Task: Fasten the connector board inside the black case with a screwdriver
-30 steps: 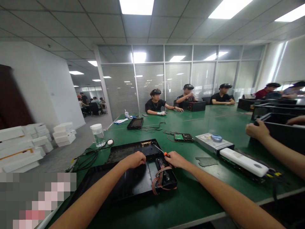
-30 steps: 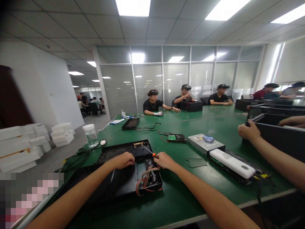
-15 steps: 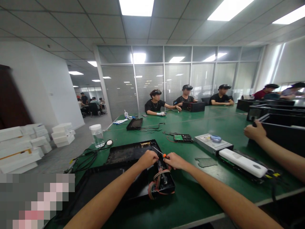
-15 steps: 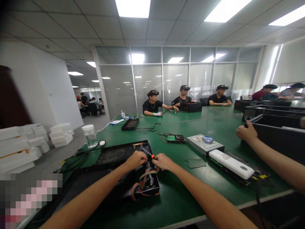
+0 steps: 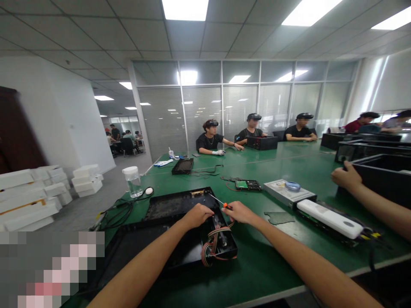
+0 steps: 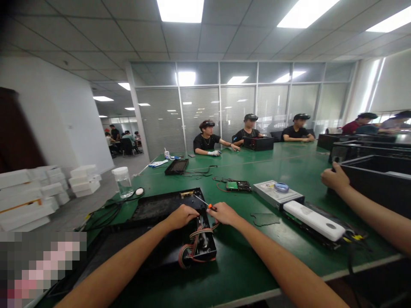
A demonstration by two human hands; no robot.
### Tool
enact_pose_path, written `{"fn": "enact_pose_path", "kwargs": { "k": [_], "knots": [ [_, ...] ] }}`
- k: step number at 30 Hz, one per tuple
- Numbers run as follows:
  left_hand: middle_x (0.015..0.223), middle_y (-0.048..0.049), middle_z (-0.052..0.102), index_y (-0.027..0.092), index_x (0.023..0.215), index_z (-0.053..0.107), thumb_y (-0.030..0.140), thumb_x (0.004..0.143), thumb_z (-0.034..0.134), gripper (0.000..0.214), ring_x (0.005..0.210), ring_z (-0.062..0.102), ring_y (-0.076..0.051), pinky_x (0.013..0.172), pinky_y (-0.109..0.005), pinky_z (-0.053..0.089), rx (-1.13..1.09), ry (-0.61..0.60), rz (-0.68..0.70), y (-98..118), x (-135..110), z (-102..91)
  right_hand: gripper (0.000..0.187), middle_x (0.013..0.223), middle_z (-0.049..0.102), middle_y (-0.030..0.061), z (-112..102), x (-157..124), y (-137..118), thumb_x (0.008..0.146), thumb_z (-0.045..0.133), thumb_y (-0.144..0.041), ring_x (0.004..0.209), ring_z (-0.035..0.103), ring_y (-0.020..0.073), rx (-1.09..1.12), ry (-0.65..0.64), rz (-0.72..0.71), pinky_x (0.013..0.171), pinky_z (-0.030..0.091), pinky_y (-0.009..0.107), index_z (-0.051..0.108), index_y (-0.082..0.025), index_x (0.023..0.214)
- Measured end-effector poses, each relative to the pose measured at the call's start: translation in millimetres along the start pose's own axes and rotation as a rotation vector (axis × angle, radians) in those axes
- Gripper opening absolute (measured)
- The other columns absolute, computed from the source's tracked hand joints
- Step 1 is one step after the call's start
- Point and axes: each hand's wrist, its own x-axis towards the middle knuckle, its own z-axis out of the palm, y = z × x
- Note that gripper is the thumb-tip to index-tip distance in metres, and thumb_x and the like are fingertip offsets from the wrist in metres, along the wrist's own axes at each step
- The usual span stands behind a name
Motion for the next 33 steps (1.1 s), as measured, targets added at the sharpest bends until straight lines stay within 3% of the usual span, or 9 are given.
{"fn": "enact_pose_path", "kwargs": {
  "k": [4,8,12,14,16,20,22,26,33],
  "knots": [
    [0.095,-0.0036,0.066,0.017,0.094,0.065,0.016,0.082,0.046,0.022,0.088,0.059,-0.013,0.082,-0.021,0.041,0.005,0.012,0.011,0,1,-1.2,0.039,0.053,0.055,0.0003,-5,2,3,0.081,0.039,-0.046,0.048,0.047,0.0105,0.004,0.041,-0.012,0.050,0.032,0.021,0.054,-0.015,0.064],
    [0.091,-0.0041,0.065,0.016,0.089,0.065,0.015,0.080,0.048,0.019,0.086,0.058,-0.014,0.082,-0.022,0.041,0.017,0.014,0.030,3,1,-1.9,0.016,0.065,0.049,-0.0034,-16,1,8,0.071,0.053,-0.031,0.058,0.042,0.0097,0.087,0.166,-0.047,0.054,0.032,0.020,0.047,-0.016,0.075],
    [0.093,-0.0040,0.063,0.016,0.089,0.062,0.012,0.078,0.048,0.019,0.087,0.056,-0.014,0.083,-0.023,0.040,0.038,0.016,0.031,8,0,-4.2,0.021,0.066,0.042,-0.0065,-37,-3,12,0.067,0.052,-0.021,0.053,0.038,0.0071,0.346,0.035,-0.056,0.049,0.032,0.018,0.040,-0.018,0.084],
    [0.093,-0.0041,0.062,0.015,0.090,0.061,0.011,0.078,0.046,0.019,0.087,0.055,-0.014,0.084,-0.024,0.039,0.062,0.013,0.024,12,-1,-6.0,0.022,0.065,0.043,-0.0063,-48,-5,14,0.071,0.051,-0.028,0.049,0.037,0.0065,0.455,-0.025,-0.072,0.045,0.030,0.018,0.041,-0.018,0.088],
    [0.092,-0.0044,0.061,0.016,0.089,0.060,0.011,0.079,0.046,0.018,0.088,0.054,-0.015,0.084,-0.024,0.039,0.103,0.000,0.020,16,-1,-7.9,0.024,0.062,0.045,-0.0052,-56,-5,15,0.077,0.044,-0.038,0.044,0.035,0.0064,0.505,0.018,-0.069,0.042,0.028,0.018,0.044,-0.017,0.088],
    [0.090,-0.0044,0.060,0.016,0.088,0.059,0.011,0.077,0.047,0.017,0.088,0.053,-0.016,0.082,-0.024,0.038,0.165,-0.028,0.010,20,0,-10.8,0.034,0.054,0.043,-0.0036,-61,-2,16,0.080,0.036,-0.046,0.045,0.037,0.0084,0.408,0.365,-0.045,0.042,0.028,0.020,0.049,-0.016,0.074],
    [0.086,-0.0035,0.061,0.016,0.089,0.059,0.011,0.076,0.048,0.017,0.083,0.054,-0.015,0.079,-0.023,0.039,0.139,-0.040,-0.022,19,1,-11.1,0.033,0.057,0.046,-0.0017,-58,-2,14,0.078,0.039,-0.045,0.051,0.043,0.0104,0.319,0.442,-0.083,0.049,0.034,0.021,0.051,-0.016,0.069],
    [0.081,-0.0016,0.062,0.016,0.089,0.060,0.012,0.076,0.049,0.018,0.074,0.055,-0.012,0.071,-0.020,0.040,0.053,-0.058,-0.086,16,2,-10.7,0.032,0.063,0.052,0.0011,-49,-3,8,0.078,0.039,-0.041,0.062,0.048,0.0133,0.234,0.457,-0.153,0.059,0.038,0.022,0.054,-0.015,0.068],
    [0.082,-0.0019,0.064,0.016,0.088,0.062,0.014,0.078,0.049,0.017,0.074,0.057,-0.012,0.070,-0.019,0.041,-0.009,-0.081,-0.118,16,3,-13.0,0.031,0.060,0.051,0.0002,-43,-5,-3,0.079,0.039,-0.039,0.057,0.044,0.0122,0.139,0.416,-0.142,0.054,0.034,0.021,0.057,-0.015,0.070]
  ]
}}
